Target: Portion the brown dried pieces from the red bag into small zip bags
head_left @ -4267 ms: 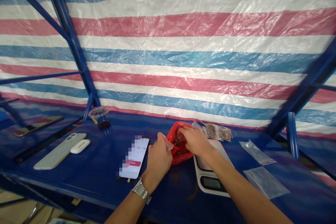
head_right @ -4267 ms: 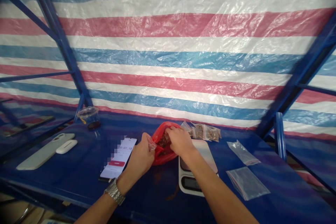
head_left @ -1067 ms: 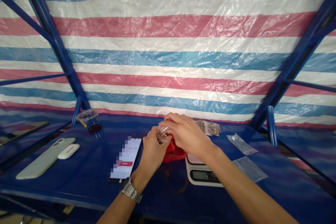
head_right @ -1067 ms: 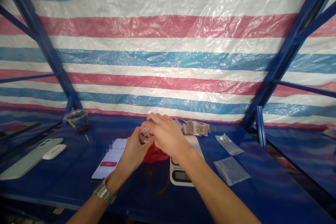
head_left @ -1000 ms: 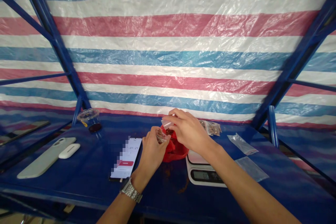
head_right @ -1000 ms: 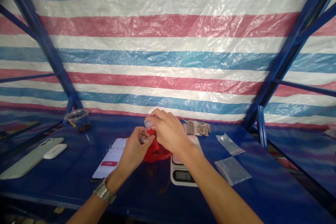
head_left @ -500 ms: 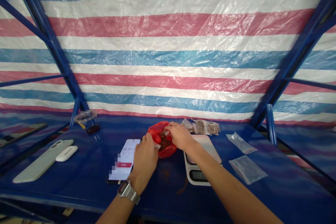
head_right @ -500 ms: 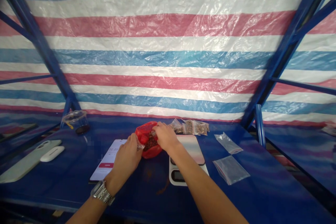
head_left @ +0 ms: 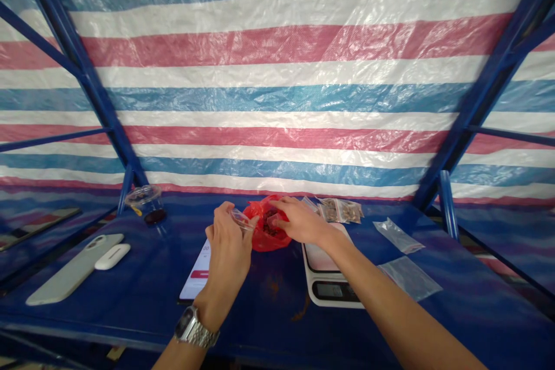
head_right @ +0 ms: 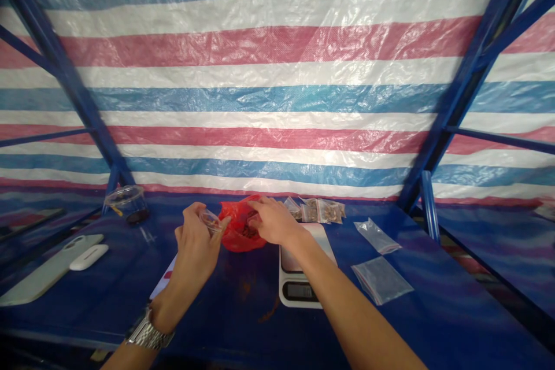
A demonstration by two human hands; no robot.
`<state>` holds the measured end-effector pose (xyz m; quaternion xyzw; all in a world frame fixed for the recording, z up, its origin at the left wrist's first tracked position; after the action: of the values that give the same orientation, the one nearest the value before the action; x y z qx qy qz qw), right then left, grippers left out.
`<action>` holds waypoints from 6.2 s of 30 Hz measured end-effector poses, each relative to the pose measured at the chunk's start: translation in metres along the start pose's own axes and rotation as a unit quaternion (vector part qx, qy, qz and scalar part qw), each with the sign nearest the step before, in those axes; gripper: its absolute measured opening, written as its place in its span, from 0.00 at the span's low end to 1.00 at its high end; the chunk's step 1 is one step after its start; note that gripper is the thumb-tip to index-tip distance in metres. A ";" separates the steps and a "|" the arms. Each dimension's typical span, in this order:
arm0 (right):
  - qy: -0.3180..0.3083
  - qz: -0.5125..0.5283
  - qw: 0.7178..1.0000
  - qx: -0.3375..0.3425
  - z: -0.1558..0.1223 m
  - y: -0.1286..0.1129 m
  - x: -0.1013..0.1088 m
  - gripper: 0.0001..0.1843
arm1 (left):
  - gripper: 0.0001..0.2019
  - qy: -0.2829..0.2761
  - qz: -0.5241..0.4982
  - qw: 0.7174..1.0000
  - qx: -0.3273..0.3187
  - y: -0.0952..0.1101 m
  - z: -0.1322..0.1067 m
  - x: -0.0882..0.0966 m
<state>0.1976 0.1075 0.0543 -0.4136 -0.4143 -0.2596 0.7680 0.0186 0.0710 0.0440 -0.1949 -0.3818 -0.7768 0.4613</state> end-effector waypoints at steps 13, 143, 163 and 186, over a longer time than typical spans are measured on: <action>0.042 0.295 0.954 0.017 -0.066 -0.046 0.031 0.18 | 0.14 -0.144 -0.383 0.906 0.108 0.049 -0.019 -0.013; 0.197 0.385 0.886 -0.169 -0.105 0.020 0.010 0.20 | 0.13 -0.164 -0.404 0.900 0.023 0.071 -0.035 -0.056; 0.201 0.392 0.883 -0.164 -0.107 0.016 0.012 0.16 | 0.11 -0.181 -0.429 0.885 0.018 0.077 -0.032 -0.048; 0.261 0.164 0.899 -0.313 -0.067 0.114 0.051 0.15 | 0.22 -0.099 -0.373 0.922 0.046 0.059 -0.025 -0.041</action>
<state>0.3365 0.1073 0.0285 -0.6121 -0.0232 -0.3445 0.7114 0.0917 0.0583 0.0259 -0.0931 -0.5058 -0.8509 0.1068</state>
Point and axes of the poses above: each hand's wrist, its own z-axis towards the middle knuckle, its own x-axis out of the back of the hand, y = z × x, the point moved 5 cm from there along z, towards the middle knuckle, and after that the axes turned 4 degrees about z, right-handed, at the moved point
